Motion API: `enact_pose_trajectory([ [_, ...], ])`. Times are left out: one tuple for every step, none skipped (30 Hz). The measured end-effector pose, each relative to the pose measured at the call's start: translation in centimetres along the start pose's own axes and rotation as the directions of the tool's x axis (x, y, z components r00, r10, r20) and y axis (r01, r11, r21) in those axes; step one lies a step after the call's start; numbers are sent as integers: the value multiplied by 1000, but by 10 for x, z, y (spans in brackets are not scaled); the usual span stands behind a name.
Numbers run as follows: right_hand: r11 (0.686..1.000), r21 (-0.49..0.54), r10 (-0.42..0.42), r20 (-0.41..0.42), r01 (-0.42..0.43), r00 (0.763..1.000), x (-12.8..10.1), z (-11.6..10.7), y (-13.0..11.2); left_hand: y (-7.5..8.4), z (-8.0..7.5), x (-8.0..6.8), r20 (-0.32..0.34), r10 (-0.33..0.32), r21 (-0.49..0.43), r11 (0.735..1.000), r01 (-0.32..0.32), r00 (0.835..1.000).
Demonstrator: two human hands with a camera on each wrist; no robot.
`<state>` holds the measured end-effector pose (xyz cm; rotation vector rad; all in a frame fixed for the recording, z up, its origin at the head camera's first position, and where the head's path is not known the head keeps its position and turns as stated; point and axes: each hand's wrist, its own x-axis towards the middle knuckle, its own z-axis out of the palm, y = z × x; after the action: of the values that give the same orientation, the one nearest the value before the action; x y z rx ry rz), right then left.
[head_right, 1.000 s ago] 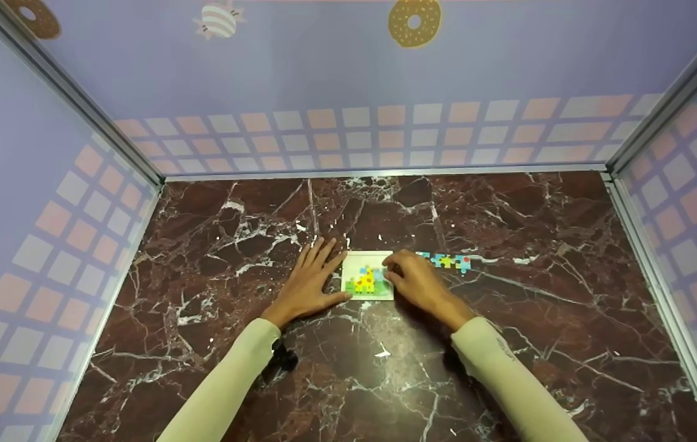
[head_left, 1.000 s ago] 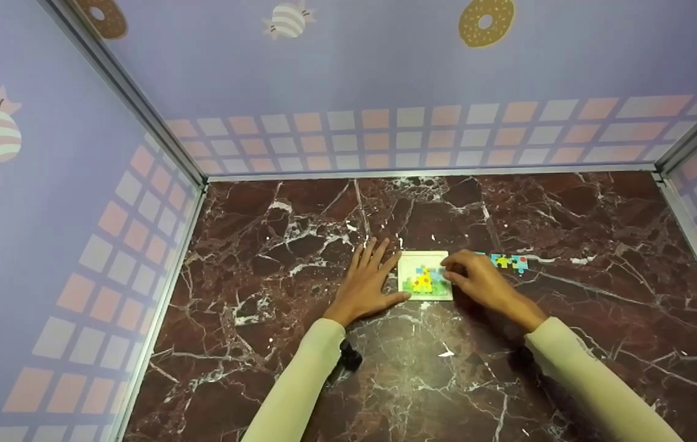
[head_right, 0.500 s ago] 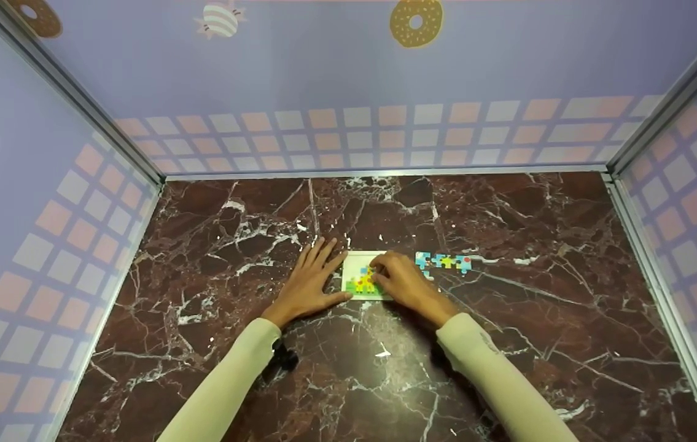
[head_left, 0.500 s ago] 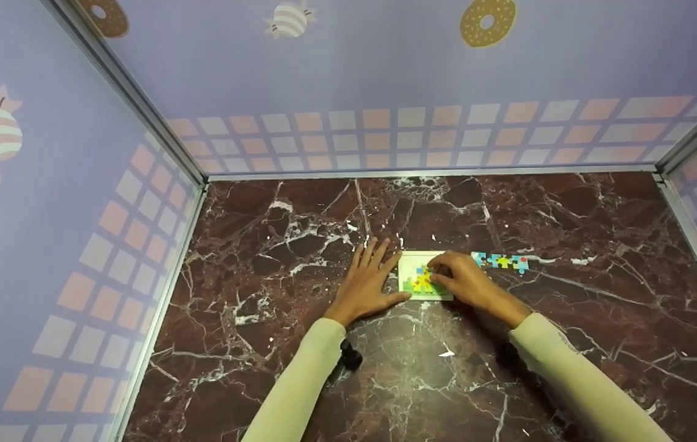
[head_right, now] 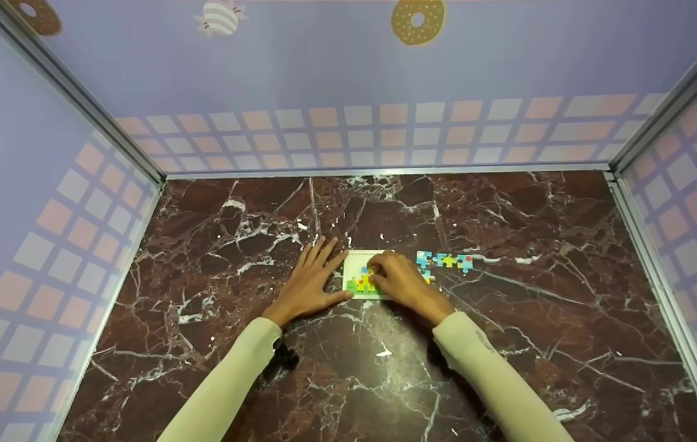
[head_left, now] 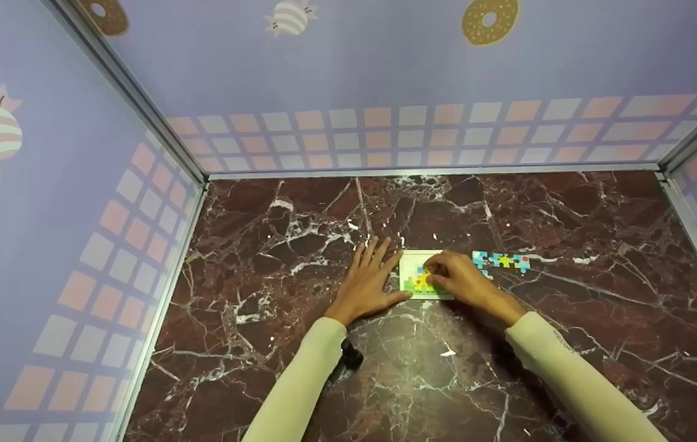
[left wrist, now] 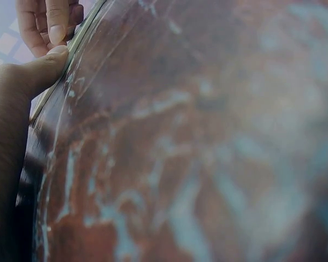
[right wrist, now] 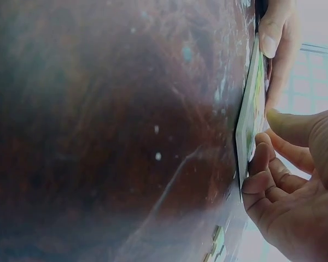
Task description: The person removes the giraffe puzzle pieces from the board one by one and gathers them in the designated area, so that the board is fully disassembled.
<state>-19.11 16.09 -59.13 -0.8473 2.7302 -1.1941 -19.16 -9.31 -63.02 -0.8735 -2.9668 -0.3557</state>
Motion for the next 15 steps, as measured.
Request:
enact_pose_trajectory([
  [1000,-3,0,-1,0,1000,0,0,1,0,0,0,-1,1,3,1000,-1,1000],
  [1000,-6,-3,-1,3,1000,0,0,1,0,0,0,-2,2,6,1000,-2,1000],
  [1000,-8,-9,-2,9,1000,0,0,2,0,1,0,-2,3,5,1000,-3,1000],
  [1000,-11,-12,0,12,1000,0,0,2,0,1,0,-2,3,4,1000,-3,1000],
  [1000,-14,-12,3,12,1000,0,0,2,0,1,0,-1,3,4,1000,-3,1000],
  [1000,-14,-14,8,14,1000,0,0,3,0,1,0,0,3,4,1000,-3,1000],
  [1000,-15,-15,13,16,1000,0,0,3,0,1,0,1,3,3,1000,-3,1000],
  [1000,-18,-16,19,16,1000,0,0,3,0,1,0,3,2,1,1000,-2,1000],
  [1000,-19,-17,23,18,1000,0,-1,3,0,1,0,4,2,-1,1000,-2,1000],
  [1000,-21,-15,27,16,1000,0,-1,3,0,1,0,5,0,-2,1000,0,1000],
  [1000,-22,-14,31,15,999,0,-1,3,0,1,0,6,0,-3,1000,0,1000],
  [1000,-23,-12,33,13,999,1,-1,3,0,1,0,6,-1,-5,1000,1,1000],
  [1000,-25,-9,35,10,999,1,-1,3,0,1,0,6,-1,-4,1000,1,1000],
  [1000,-26,-6,37,7,999,1,-1,3,0,1,0,7,-2,-5,1000,2,1000],
  [1000,-25,-3,38,4,999,1,0,3,0,0,0,7,-2,-5,1000,2,1000],
])
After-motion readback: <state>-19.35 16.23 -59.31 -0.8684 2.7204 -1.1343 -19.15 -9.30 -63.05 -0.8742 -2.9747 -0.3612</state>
